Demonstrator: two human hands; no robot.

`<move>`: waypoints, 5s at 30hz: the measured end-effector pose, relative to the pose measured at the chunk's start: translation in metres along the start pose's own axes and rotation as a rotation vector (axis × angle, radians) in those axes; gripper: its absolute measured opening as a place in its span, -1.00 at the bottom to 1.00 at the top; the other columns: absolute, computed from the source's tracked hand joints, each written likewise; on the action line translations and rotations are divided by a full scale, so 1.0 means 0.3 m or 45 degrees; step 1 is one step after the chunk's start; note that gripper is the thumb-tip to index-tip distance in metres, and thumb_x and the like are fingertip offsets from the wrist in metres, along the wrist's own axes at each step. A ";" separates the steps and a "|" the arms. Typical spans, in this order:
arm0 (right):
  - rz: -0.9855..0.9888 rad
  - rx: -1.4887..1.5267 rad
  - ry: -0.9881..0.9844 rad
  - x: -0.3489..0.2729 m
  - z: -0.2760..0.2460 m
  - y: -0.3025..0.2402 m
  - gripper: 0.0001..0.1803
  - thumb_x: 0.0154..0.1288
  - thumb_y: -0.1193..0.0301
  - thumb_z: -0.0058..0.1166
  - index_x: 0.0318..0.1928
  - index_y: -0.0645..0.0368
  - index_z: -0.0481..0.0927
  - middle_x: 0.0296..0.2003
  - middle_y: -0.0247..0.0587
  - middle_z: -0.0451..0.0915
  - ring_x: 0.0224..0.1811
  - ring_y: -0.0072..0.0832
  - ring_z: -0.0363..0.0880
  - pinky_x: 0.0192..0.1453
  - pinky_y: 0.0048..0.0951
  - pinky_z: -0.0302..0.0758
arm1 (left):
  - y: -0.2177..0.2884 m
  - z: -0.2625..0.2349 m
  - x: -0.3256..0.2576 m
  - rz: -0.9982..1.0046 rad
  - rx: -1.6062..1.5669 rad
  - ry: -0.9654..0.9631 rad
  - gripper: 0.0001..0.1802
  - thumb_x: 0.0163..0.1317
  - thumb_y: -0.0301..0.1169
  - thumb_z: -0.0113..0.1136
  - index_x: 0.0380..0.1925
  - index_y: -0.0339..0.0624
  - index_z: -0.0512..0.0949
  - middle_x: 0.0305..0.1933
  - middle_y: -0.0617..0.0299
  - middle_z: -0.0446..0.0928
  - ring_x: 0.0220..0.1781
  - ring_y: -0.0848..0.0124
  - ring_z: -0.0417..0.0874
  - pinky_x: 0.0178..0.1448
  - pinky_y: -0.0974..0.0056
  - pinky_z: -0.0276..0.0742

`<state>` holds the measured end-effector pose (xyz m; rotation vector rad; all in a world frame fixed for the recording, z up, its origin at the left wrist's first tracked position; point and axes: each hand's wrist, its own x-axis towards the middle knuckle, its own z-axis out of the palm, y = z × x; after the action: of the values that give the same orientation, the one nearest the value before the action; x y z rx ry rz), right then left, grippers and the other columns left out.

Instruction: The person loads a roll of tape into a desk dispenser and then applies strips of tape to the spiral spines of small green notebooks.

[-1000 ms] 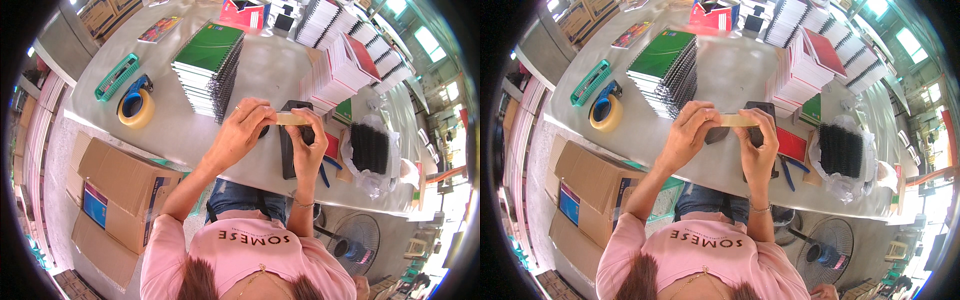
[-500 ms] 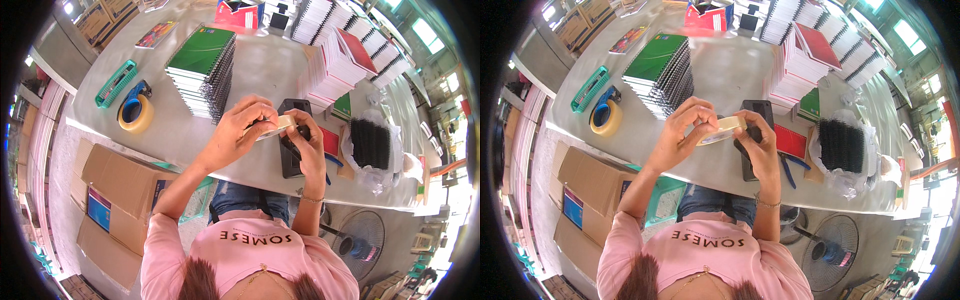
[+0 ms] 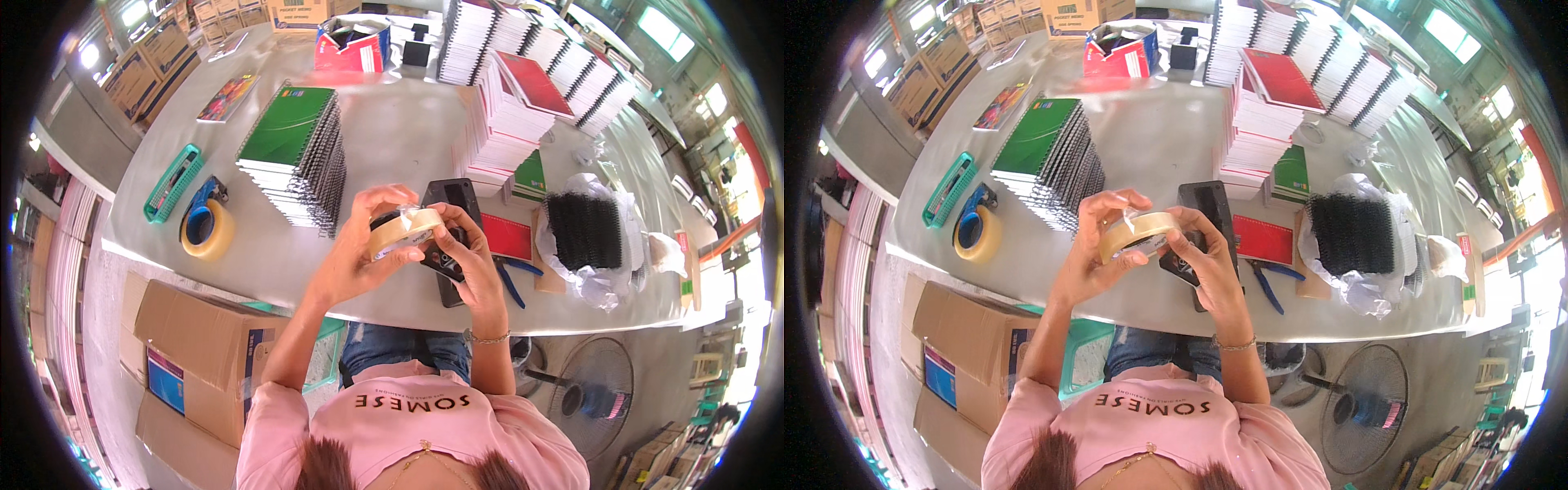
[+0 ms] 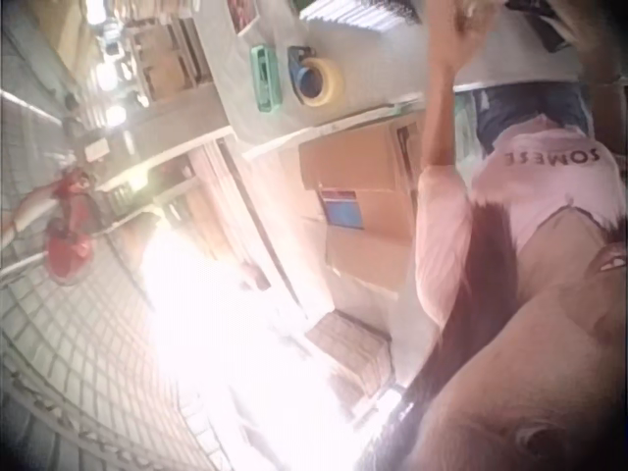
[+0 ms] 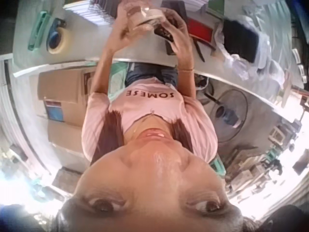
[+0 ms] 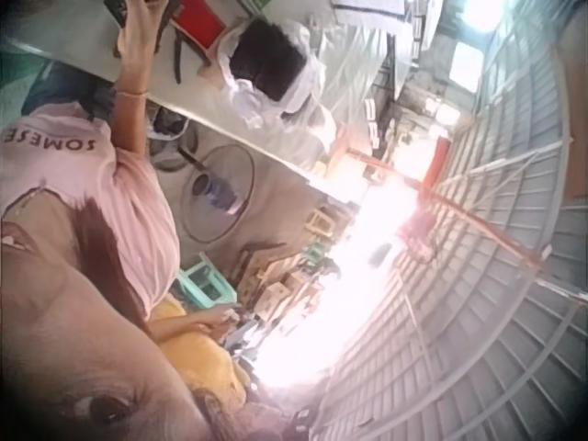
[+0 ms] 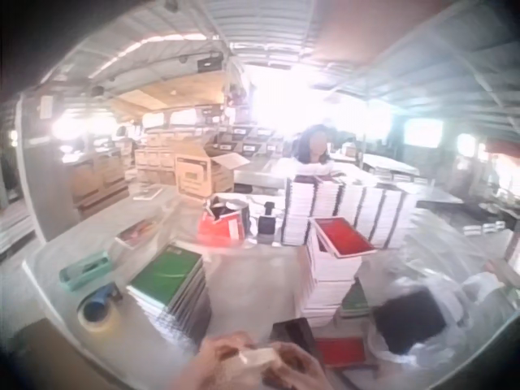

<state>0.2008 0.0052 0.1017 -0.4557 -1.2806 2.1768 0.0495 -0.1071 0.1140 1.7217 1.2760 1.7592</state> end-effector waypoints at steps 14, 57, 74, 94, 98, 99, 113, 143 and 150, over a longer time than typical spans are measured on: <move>-0.046 0.226 0.180 -0.019 -0.009 -0.021 -0.52 0.39 0.24 0.18 0.19 0.21 0.44 -0.15 -0.25 0.57 -0.19 -0.53 0.63 -0.09 -0.53 0.54 | -0.084 0.022 -0.083 -0.375 -0.133 0.751 -0.72 0.42 -0.35 0.13 0.03 -0.23 0.45 -0.14 0.33 0.49 -0.12 0.59 0.45 0.03 0.44 0.40; -0.075 0.531 -0.269 -0.062 -0.072 -0.046 -0.52 0.38 0.45 0.13 0.23 0.34 0.37 0.05 -0.11 0.58 0.07 -0.47 0.62 0.13 -0.44 0.62 | -0.023 0.184 0.029 -0.741 -1.243 0.419 -0.65 0.48 -0.13 0.01 0.07 -0.13 0.45 0.05 0.30 0.56 0.15 0.55 0.56 0.24 0.34 0.50; -0.272 0.346 0.053 -0.054 -0.027 0.065 -0.66 0.44 0.47 0.03 0.18 0.21 0.39 0.07 -0.23 0.56 0.11 -0.51 0.57 0.20 -0.39 0.57 | -0.087 0.238 0.034 -0.645 -0.774 0.691 -0.58 0.50 -0.06 -0.03 0.12 -0.13 0.32 -0.03 0.33 0.43 0.04 0.55 0.48 0.16 0.40 0.41; -0.880 -1.360 0.189 -0.029 0.062 0.088 -0.60 0.51 0.39 -0.17 0.27 0.23 0.43 0.15 0.04 0.31 0.26 -0.10 0.29 0.33 -0.18 0.25 | -0.046 0.203 0.000 -0.813 -1.149 0.597 -0.59 0.37 -0.23 0.19 0.15 -0.12 0.46 0.00 0.30 0.55 0.06 0.49 0.59 0.11 0.29 0.53; -0.918 -1.325 0.226 -0.048 0.058 0.067 -0.45 0.45 0.33 -0.04 0.36 0.28 0.27 0.24 0.15 0.23 0.31 -0.02 0.24 0.43 -0.07 0.11 | -0.037 0.192 -0.003 -0.796 -1.119 0.597 -0.56 0.37 -0.25 0.12 0.22 -0.09 0.41 0.11 0.23 0.51 0.16 0.40 0.54 0.21 0.20 0.48; -0.904 -1.235 0.278 -0.045 0.050 0.073 -0.41 0.44 0.32 -0.01 0.39 0.27 0.22 0.24 0.13 0.23 0.33 -0.05 0.23 0.43 -0.09 0.13 | -0.033 0.191 0.002 -0.763 -1.136 0.596 -0.55 0.37 -0.26 0.11 0.23 -0.08 0.41 0.13 0.22 0.51 0.18 0.38 0.54 0.23 0.19 0.48; -0.260 -0.169 -0.012 -0.049 0.010 -0.016 -0.24 0.20 0.35 0.38 0.34 0.27 0.30 0.16 -0.24 0.47 0.28 -0.50 0.39 0.36 -0.41 0.31 | -0.017 0.120 -0.009 -0.795 -1.013 0.396 -0.48 0.31 -0.20 0.28 0.18 -0.21 0.46 0.05 0.25 0.58 0.07 0.49 0.60 0.18 0.29 0.51; -0.186 0.226 -0.006 -0.033 -0.065 0.018 0.12 -0.01 0.66 0.39 0.48 0.14 -0.05 0.30 -0.20 0.28 0.38 -0.37 0.29 0.46 -0.30 0.28 | -0.072 0.211 -0.015 -0.759 -0.960 0.576 -0.53 0.45 -0.11 0.05 0.19 -0.16 0.33 0.08 0.28 0.48 0.16 0.49 0.51 0.26 0.30 0.44; -0.189 0.264 0.010 -0.022 -0.090 0.017 0.02 0.13 0.57 0.36 0.48 0.17 -0.04 0.30 -0.15 0.29 0.37 -0.35 0.30 0.47 -0.30 0.26 | -0.057 0.213 -0.006 -0.730 -0.913 0.482 -0.57 0.28 -0.41 0.31 0.05 -0.09 0.32 -0.02 0.36 0.46 0.09 0.57 0.50 0.18 0.38 0.41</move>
<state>0.2193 0.0176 0.0842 -0.2764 -1.0356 2.1510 0.1037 -0.0776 0.0896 0.5802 0.9462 1.8810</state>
